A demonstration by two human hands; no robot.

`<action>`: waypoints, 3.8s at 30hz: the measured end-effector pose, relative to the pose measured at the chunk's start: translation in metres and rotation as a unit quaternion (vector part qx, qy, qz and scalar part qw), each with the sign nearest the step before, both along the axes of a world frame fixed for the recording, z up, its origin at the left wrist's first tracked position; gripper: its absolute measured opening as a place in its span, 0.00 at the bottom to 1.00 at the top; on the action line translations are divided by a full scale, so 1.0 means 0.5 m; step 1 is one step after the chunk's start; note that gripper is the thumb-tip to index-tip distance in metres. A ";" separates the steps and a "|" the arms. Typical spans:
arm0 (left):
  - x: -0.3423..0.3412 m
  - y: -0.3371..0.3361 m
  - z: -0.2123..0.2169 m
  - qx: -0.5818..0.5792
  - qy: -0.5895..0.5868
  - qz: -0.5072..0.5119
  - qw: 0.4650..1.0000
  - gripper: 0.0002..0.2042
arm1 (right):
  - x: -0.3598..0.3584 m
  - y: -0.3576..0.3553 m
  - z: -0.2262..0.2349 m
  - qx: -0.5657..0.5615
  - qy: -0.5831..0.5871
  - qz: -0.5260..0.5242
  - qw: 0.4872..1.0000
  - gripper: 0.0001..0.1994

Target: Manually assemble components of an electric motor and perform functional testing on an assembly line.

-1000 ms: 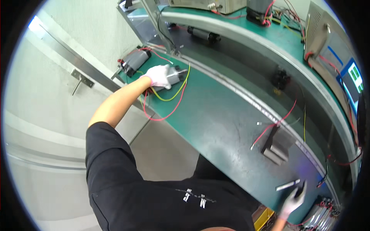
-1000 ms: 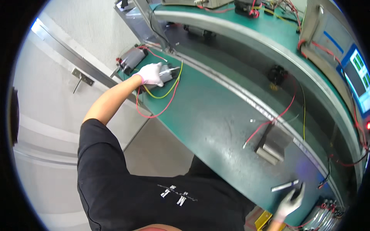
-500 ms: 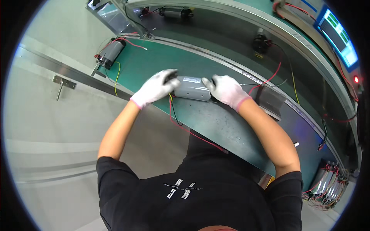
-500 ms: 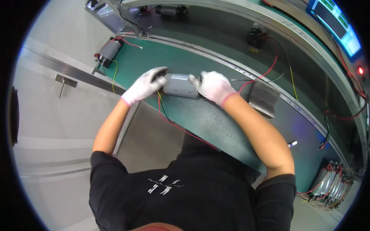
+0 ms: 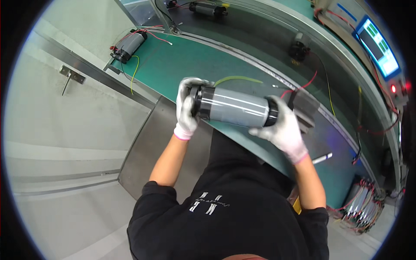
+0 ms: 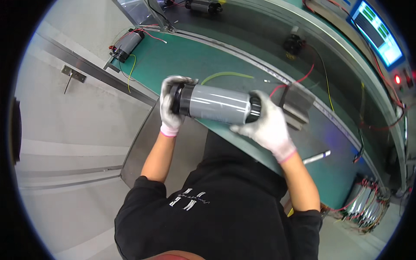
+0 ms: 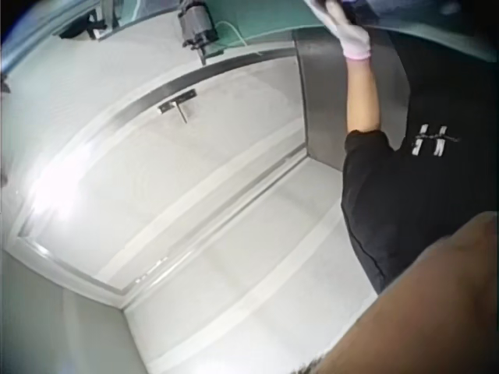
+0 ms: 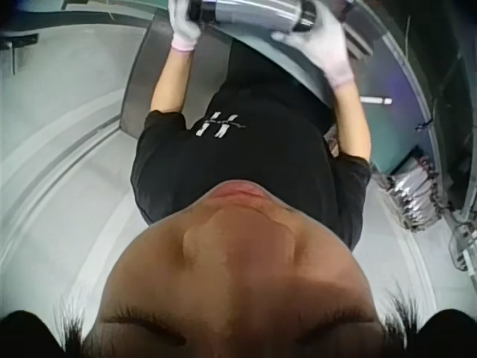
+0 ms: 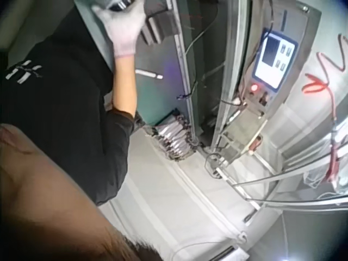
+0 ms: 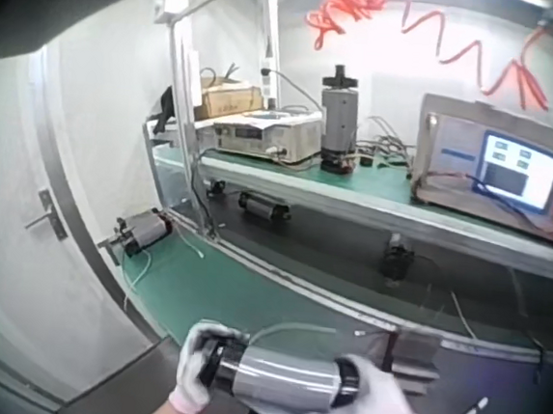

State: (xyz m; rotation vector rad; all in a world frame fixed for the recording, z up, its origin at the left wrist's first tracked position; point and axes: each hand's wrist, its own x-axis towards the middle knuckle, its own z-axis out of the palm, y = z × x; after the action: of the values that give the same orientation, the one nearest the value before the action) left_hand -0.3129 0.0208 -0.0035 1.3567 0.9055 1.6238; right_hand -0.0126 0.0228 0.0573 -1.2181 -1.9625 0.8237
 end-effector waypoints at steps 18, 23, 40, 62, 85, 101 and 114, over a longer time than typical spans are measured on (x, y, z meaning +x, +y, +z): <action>0.269 -0.185 0.231 0.241 -0.012 -0.244 0.939 0.33 | 0.277 -0.396 0.262 0.182 -0.106 -0.229 0.950 0.21; 0.343 0.115 0.054 0.102 0.248 -0.077 0.960 0.22 | 0.311 -0.147 0.090 0.063 0.031 -0.334 0.940 0.21; 0.376 0.130 0.026 0.055 0.378 -0.035 0.924 0.46 | 0.126 -0.018 -0.154 -0.130 0.288 -0.057 0.947 0.13; 0.398 0.126 0.024 0.073 0.425 0.068 0.900 0.43 | 0.091 0.036 -0.194 -0.411 0.602 -0.022 0.684 0.14; 0.314 0.042 0.014 0.374 0.585 -0.091 0.714 0.27 | 0.334 -0.179 -0.113 -0.388 0.242 0.038 0.889 0.16; 0.812 -0.275 -0.065 0.356 0.498 -0.505 0.609 0.06 | 0.882 -0.220 -0.062 0.028 -0.442 -0.208 0.872 0.24; 0.675 -0.054 0.010 -0.253 0.011 -0.398 0.882 0.12 | 0.843 -0.131 -0.091 0.015 -0.251 -0.217 0.943 0.14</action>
State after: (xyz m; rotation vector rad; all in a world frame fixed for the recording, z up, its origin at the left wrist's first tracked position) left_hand 0.0247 -0.0063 0.0016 1.1411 0.5903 0.6756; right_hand 0.4089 -0.0427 0.0119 -1.8930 -1.9460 0.2689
